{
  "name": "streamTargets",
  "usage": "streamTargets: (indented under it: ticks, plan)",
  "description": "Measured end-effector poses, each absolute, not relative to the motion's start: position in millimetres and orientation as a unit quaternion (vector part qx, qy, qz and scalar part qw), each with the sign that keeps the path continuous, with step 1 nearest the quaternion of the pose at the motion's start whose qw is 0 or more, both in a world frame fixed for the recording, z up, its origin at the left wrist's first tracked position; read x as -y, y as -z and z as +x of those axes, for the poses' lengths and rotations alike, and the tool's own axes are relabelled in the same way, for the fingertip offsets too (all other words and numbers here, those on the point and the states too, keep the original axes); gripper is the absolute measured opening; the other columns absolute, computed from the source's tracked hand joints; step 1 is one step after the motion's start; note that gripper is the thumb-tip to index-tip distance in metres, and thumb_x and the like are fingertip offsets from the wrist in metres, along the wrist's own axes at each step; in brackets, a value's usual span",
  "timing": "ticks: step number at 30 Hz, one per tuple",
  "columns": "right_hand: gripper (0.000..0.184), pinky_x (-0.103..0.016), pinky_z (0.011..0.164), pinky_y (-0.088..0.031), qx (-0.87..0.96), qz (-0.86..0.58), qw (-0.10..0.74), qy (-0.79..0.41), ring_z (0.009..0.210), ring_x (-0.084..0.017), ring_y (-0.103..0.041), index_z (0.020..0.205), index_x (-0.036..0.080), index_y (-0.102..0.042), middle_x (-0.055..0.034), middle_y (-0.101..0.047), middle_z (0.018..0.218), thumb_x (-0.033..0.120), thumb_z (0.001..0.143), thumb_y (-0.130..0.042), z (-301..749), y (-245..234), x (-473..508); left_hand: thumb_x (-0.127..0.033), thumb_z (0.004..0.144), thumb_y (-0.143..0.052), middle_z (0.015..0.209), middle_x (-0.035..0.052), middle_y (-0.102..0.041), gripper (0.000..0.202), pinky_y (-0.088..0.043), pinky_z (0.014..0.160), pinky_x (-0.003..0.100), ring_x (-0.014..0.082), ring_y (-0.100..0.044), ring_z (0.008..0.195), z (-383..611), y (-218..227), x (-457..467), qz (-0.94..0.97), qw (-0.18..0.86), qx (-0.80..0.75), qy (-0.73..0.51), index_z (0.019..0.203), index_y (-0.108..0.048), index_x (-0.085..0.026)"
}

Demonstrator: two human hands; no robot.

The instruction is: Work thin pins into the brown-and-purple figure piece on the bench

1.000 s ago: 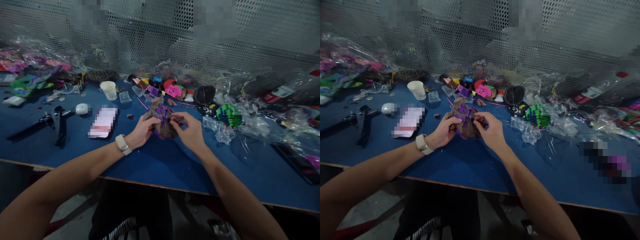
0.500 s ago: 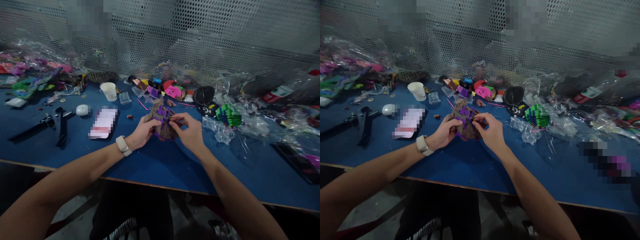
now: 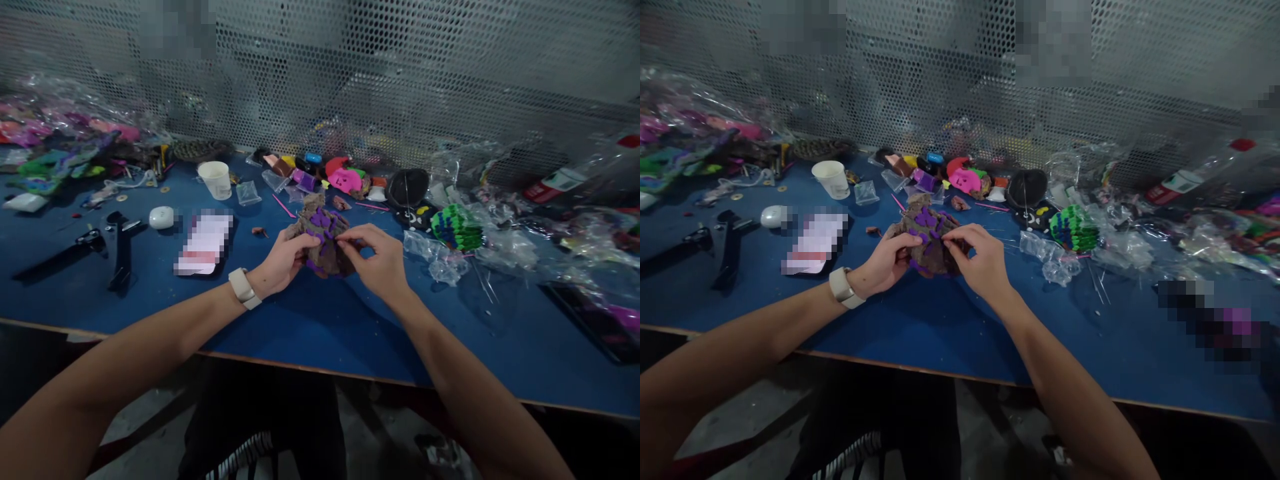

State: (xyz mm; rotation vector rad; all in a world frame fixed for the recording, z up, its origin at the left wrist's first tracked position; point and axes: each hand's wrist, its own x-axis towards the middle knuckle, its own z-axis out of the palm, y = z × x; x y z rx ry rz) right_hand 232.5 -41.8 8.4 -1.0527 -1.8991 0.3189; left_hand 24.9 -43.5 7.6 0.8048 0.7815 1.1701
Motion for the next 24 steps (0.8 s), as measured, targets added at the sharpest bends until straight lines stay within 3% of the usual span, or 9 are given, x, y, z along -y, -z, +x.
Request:
streamTargets:
  ticks: [5, 9, 15, 19, 24]
  plan:
    - [0.014, -0.043, 0.077, -0.065, 0.775, -0.43, 0.444, -0.133, 0.095, -0.027, -0.078, 0.101, 0.029, -0.084, -0.0068, -0.084, 0.105, 0.027, 0.104, -0.071, 233.0, -9.1, 42.0, -0.03, 0.064, -0.088, 0.068, -0.0039, -0.069, 0.027, -0.056, 0.051, 0.023, 0.0129, -0.066, 0.058, 24.5, -8.0, 43.2, 0.36, 0.691, -0.347, -0.522, 0.079, -0.069, -0.02]
    - [0.014, -0.043, 0.077, -0.065, 0.781, -0.425, 0.438, -0.131, 0.095, -0.027, -0.078, 0.1, 0.028, -0.083, -0.0073, -0.084, 0.107, 0.026, 0.104, -0.07, 233.6, -8.7, 41.6, -0.03, 0.065, -0.088, 0.071, -0.0039, -0.072, 0.027, -0.062, 0.057, 0.025, 0.0143, -0.07, 0.062, 24.2, -6.5, 43.0, 0.354, 0.695, -0.348, -0.52, 0.083, -0.071, -0.02]
    - [0.006, -0.041, 0.078, -0.065, 0.771, -0.425, 0.458, -0.123, 0.088, -0.023, -0.077, 0.106, 0.028, -0.077, -0.0047, -0.083, 0.103, 0.026, 0.102, -0.072, 230.9, -8.3, 44.1, -0.03, 0.066, -0.09, 0.076, 0.0006, -0.076, 0.029, -0.056, 0.052, 0.024, 0.0168, -0.072, 0.064, 24.3, -5.8, 43.3, 0.358, 0.693, -0.345, -0.522, 0.085, -0.07, -0.02]
    - [0.011, -0.04, 0.076, -0.066, 0.75, -0.433, 0.48, -0.138, 0.094, -0.025, -0.081, 0.113, 0.028, -0.074, -0.005, -0.083, 0.105, 0.031, 0.103, -0.073, 228.5, -6.6, 45.4, -0.031, 0.066, -0.09, 0.082, 0.0034, -0.08, 0.029, -0.058, 0.053, 0.028, 0.0201, -0.074, 0.066, 24.8, -6.5, 44.0, 0.36, 0.698, -0.342, -0.516, 0.087, -0.072, -0.02]
    - [0.011, -0.04, 0.073, -0.066, 0.746, -0.439, 0.479, -0.143, 0.094, -0.026, -0.081, 0.113, 0.028, -0.075, -0.0057, -0.082, 0.104, 0.031, 0.102, -0.074, 228.5, -4.0, 43.6, -0.03, 0.071, -0.091, 0.079, 0.0013, -0.077, 0.026, -0.057, 0.056, 0.027, 0.0172, -0.07, 0.064, 23.1, -3.1, 44.4, 0.38, 0.697, -0.335, -0.508, 0.088, -0.074, -0.02]
